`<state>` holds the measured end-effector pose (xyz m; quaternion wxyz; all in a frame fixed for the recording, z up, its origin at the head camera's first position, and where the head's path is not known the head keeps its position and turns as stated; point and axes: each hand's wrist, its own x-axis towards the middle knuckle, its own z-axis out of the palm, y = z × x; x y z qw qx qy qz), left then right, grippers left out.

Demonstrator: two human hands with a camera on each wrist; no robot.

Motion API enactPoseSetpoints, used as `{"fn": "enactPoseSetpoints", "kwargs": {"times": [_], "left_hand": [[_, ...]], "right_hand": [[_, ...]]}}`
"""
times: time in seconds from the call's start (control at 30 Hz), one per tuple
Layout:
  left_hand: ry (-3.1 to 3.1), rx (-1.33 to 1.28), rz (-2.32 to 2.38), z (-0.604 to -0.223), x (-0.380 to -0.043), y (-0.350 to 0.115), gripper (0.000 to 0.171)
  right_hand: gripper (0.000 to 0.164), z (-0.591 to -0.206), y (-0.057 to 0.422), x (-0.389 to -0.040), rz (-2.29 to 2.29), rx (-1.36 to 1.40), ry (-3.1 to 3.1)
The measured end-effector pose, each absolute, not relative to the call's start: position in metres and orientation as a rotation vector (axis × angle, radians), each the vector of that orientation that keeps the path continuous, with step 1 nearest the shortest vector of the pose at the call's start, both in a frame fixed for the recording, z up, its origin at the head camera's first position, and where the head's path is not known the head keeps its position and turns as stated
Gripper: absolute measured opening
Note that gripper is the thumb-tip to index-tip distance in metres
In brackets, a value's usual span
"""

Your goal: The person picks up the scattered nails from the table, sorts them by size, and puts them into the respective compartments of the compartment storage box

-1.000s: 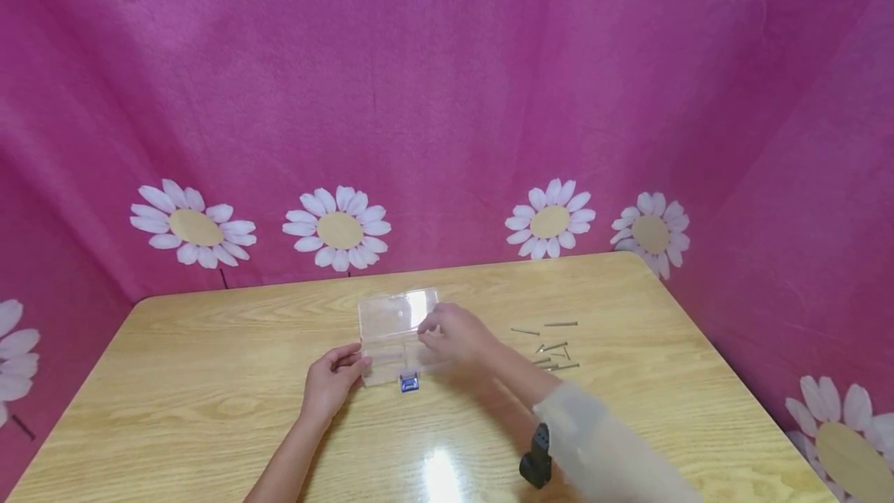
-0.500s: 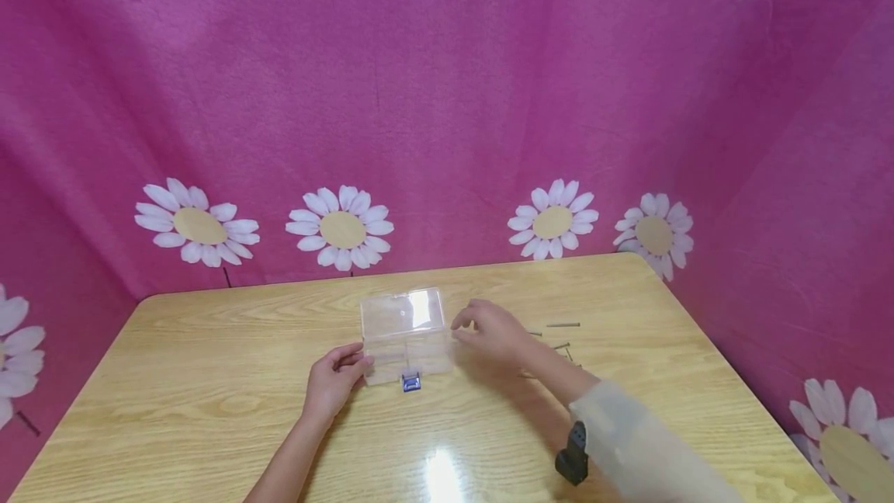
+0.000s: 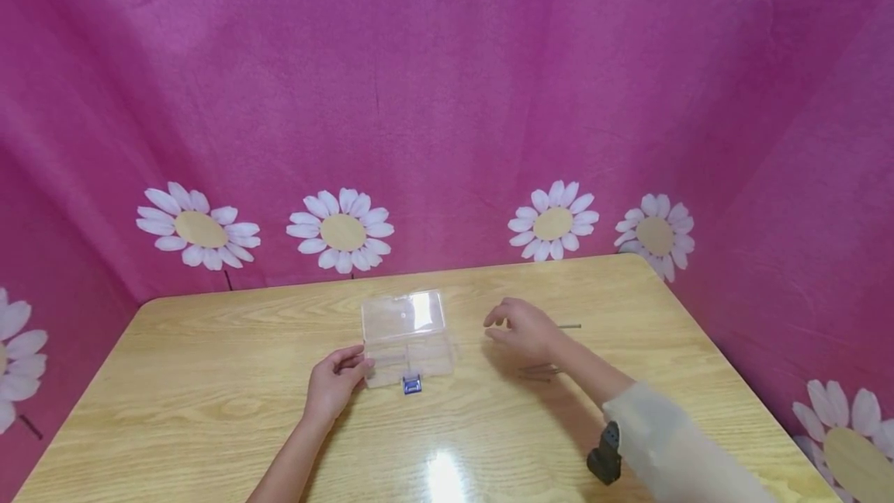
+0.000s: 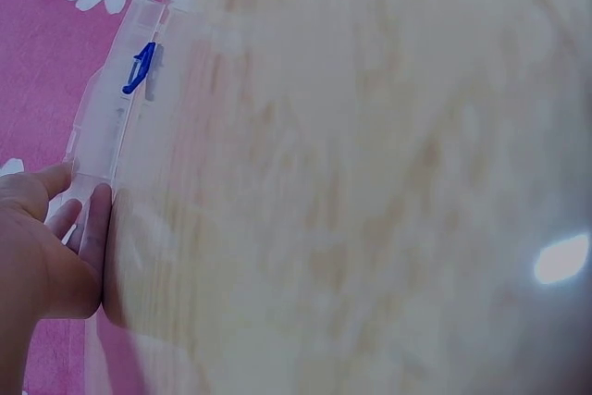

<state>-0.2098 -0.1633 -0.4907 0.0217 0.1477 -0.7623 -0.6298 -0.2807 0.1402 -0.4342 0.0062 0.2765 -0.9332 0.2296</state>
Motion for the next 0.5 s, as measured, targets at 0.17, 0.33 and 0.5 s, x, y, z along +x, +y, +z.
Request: {"fn": "enactPoseSetpoints", "kwargs": {"times": [0.17,0.33,0.5], "left_hand": [[-2.372,0.449,-1.944,-0.491,-0.209,-0.163,0.038],[-2.377,0.449,-1.924,-0.491,-0.209,-0.163,0.04],[-2.393,0.445,-1.906,-0.49,-0.209,-0.163,0.041]], "right_hand": [[0.015,-0.434,0.156,-0.283,0.703,0.821,-2.923],[0.016,-0.436,0.174,-0.286,0.676,0.81,-2.922],[0.017,-0.439,0.19,-0.288,0.665,0.766,-2.949]]}}
